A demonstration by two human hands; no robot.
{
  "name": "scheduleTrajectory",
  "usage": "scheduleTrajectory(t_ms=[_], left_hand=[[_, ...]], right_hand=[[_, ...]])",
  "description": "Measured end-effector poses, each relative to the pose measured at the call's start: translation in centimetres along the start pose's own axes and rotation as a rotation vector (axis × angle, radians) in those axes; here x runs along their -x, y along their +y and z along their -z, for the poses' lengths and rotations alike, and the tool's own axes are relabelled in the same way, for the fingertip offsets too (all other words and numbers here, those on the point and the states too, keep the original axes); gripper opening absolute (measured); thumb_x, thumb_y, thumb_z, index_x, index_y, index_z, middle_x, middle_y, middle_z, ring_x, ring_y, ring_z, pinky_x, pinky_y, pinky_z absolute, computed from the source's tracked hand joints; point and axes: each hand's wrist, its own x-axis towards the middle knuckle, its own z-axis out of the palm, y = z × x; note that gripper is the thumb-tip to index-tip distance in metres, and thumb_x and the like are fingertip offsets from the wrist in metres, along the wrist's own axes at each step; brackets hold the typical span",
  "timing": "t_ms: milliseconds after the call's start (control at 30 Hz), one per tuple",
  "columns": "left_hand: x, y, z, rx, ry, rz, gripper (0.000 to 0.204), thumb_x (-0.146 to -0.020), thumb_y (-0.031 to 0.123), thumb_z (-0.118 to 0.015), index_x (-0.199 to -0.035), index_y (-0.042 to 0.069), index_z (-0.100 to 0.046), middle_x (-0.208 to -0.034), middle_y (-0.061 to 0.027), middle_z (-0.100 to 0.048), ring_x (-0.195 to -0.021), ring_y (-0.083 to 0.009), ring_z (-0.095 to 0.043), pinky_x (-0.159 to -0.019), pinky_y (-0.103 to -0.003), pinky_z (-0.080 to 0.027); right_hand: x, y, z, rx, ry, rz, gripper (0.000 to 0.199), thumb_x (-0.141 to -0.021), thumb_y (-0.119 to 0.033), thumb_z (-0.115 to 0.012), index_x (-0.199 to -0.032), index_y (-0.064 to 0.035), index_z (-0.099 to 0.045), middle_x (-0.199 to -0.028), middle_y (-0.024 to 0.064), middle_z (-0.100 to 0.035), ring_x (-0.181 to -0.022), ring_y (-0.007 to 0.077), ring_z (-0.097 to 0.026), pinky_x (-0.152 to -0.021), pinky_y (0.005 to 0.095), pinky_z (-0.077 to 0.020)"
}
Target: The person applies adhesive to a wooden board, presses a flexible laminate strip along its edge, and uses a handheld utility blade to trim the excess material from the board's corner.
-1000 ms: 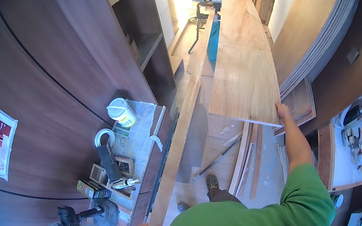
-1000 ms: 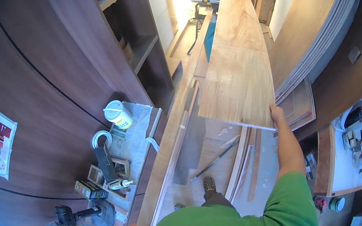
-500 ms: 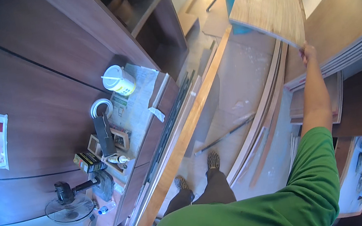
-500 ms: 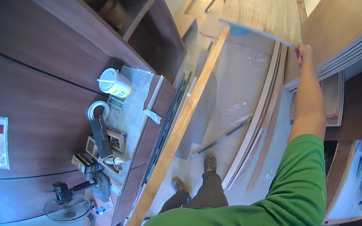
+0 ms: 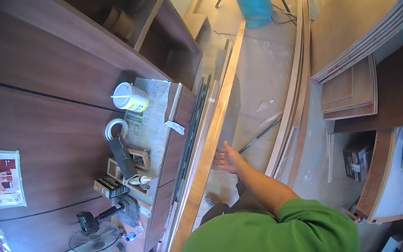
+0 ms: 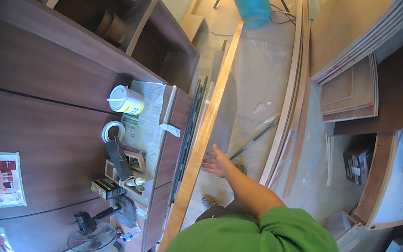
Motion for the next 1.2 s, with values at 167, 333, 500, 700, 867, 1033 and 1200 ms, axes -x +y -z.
scheduleTrajectory(t_ms=[167, 333, 500, 700, 867, 1033, 1200], left_hand=[[-0.2, -3.9, -1.9, -0.079, 0.094, 0.082, 0.038, -0.084, 0.034, -0.064, -0.105, 0.005, -0.052, -0.088, -0.026, -0.063, -0.088, -0.0455, -0.061, -0.07, -0.05, -0.047], [0.6, -9.8, -5.3, 0.015, 0.13, 0.225, 0.038, -0.083, 0.035, -0.064, -0.103, 0.005, -0.053, -0.087, -0.0259, -0.063, -0.088, -0.0453, -0.061, -0.071, -0.05, -0.047], [-0.7, -14.0, -8.2, 0.117, 0.125, 0.358, 0.038, -0.083, 0.036, -0.064, -0.101, 0.005, -0.053, -0.087, -0.0257, -0.064, -0.088, -0.0451, -0.062, -0.071, -0.05, -0.048], [-2.3, -18.9, -10.4, 0.194, 0.117, 0.353, 0.038, -0.082, 0.037, -0.065, -0.099, 0.005, -0.054, -0.087, -0.0255, -0.064, -0.088, -0.0448, -0.062, -0.071, -0.05, -0.048], [-3.3, -24.1, -12.4, 0.228, 0.097, 0.279, 0.038, -0.082, 0.039, -0.065, -0.097, 0.005, -0.055, -0.086, -0.0253, -0.064, -0.087, -0.0445, -0.062, -0.071, -0.05, -0.048], [-6.4, -26.9, -14.3, 0.186, 0.046, 0.125, 0.038, -0.081, 0.04, -0.065, -0.095, 0.005, -0.056, -0.086, -0.0252, -0.064, -0.087, -0.0443, -0.062, -0.072, -0.05, -0.048], [-13.7, -19.1, -12.0, 0.042, 0.071, -0.18, 0.039, -0.08, 0.041, -0.065, -0.094, 0.005, -0.056, -0.086, -0.025, -0.065, -0.087, -0.0441, -0.062, -0.072, -0.05, -0.048]], right_hand=[[-3.3, 0.9, -4.5, 0.041, -0.048, 0.116, 0.046, -0.099, -0.036, -0.046, -0.128, -0.0004, -0.046, -0.12, 0.0162, -0.058, -0.111, 0.0319, -0.057, -0.095, 0.0532, -0.0462], [-2.1, 5.2, -5.2, 0.077, 0.086, 0.075, 0.032, -0.099, -0.025, -0.049, -0.123, -0.0051, -0.049, -0.113, 0.0118, -0.061, -0.105, 0.0304, -0.061, -0.09, 0.0535, -0.0497], [1.5, 13.0, -4.9, 0.092, 0.059, -0.024, 0.032, -0.099, -0.027, -0.049, -0.123, -0.0067, -0.049, -0.112, 0.0118, -0.061, -0.105, 0.0305, -0.061, -0.089, 0.0528, -0.0503], [4.2, 17.3, -4.3, 0.172, 0.22, -0.061, 0.031, -0.097, -0.024, -0.05, -0.123, -0.0063, -0.047, -0.112, 0.0116, -0.061, -0.104, 0.0313, -0.061, -0.092, 0.0524, -0.0482], [4.0, 18.3, -3.0, 0.244, 0.443, 0.128, 0.023, -0.094, -0.021, -0.054, -0.11, -0.0033, -0.055, -0.1, 0.0108, -0.063, -0.095, 0.0302, -0.063, -0.08, 0.0506, -0.0532], [5.2, 16.7, -2.5, 0.189, 0.587, 0.343, 0.012, -0.091, -0.016, -0.056, -0.093, -0.0033, -0.057, -0.074, 0.0054, -0.052, -0.062, 0.023, -0.055, -0.065, 0.0419, -0.0555], [1.3, 8.0, 3.1, 0.096, 0.51, 0.575, 0.022, -0.089, -0.014, -0.057, -0.104, 0.0026, -0.056, -0.089, 0.0142, -0.061, -0.073, 0.0261, -0.062, -0.062, 0.0409, -0.0541]])
